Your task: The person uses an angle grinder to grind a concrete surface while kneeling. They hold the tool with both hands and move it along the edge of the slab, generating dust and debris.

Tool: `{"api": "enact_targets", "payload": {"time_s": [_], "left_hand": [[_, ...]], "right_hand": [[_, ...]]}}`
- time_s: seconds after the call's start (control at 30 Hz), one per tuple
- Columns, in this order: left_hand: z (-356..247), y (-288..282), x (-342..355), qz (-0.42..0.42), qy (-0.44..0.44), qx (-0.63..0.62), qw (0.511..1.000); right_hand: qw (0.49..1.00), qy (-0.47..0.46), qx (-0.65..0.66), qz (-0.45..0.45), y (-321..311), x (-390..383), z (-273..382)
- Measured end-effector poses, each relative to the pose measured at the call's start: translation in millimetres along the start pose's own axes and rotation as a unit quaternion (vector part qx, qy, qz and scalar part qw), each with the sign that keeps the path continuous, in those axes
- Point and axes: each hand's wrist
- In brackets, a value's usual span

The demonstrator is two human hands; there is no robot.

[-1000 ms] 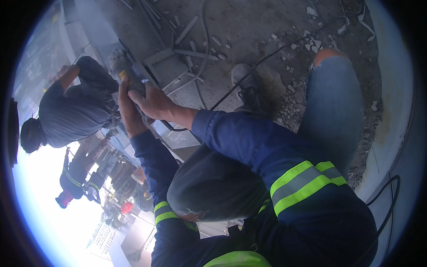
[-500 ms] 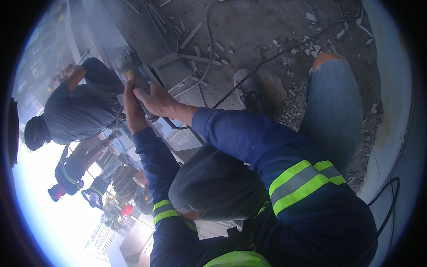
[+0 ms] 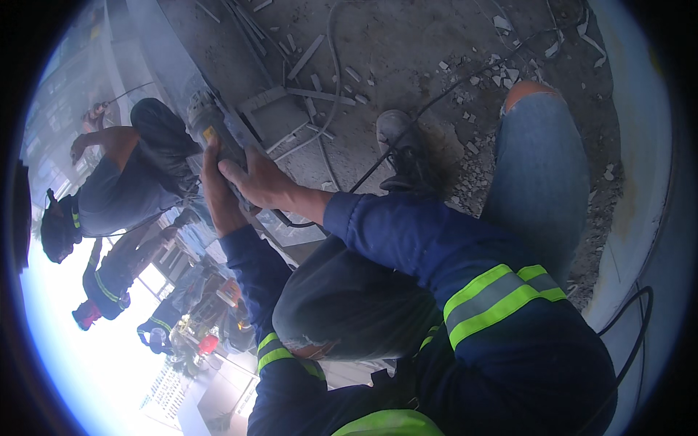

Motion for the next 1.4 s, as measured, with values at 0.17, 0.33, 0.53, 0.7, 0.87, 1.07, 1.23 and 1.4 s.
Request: {"api": "enact_targets", "payload": {"time_s": [0.17, 0.33, 0.53, 0.7, 0.87, 1.07, 1.23, 1.4], "left_hand": [[1.7, 1.7, 4.4, -0.009, -0.005, 0.004, 1.0], [5.0, 4.7, 24.4, 0.007, 0.012, -0.026, 1.0], [9.2, 4.3, 54.4, 0.016, -0.024, -0.029, 0.999], [12.3, 2.7, 54.3, 0.019, -0.017, -0.035, 0.999], [5.3, 0.8, 29.2, 0.028, -0.032, -0.025, 0.999], [-1.0, 1.0, 2.1, 0.014, -0.021, -0.011, 1.0], [5.3, -3.2, -4.2, 0.007, -0.011, -0.007, 1.0], [12.2, -2.8, -0.1, -0.014, -0.013, -0.02, 1.0]], "right_hand": [[0.999, -0.037, -0.003, -0.027, 8.4, 11.1, -5.7], [1.0, -0.006, 0.027, -0.008, 7.9, 30.8, -8.7], [0.999, 0.015, 0.032, 0.002, 13.0, 48.3, -1.9], [0.999, 0.027, 0.021, -0.01, 12.3, 43.3, -2.6], [0.999, -0.034, 0.028, -0.02, 11.5, 27.7, -6.3], [1.0, -0.01, 0.007, -0.022, 5.7, 9.9, -4.7], [0.999, -0.014, -0.01, -0.027, 5.5, -1.5, -4.2], [0.999, -0.027, 0.005, -0.018, 3.6, 0.3, -11.4]]}}
Point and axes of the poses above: each hand's wrist, its own x-axis towards the middle knuckle, its own y-axis out of the palm, z = x × y, and after that the axes turned 15 degrees about -z, right-handed
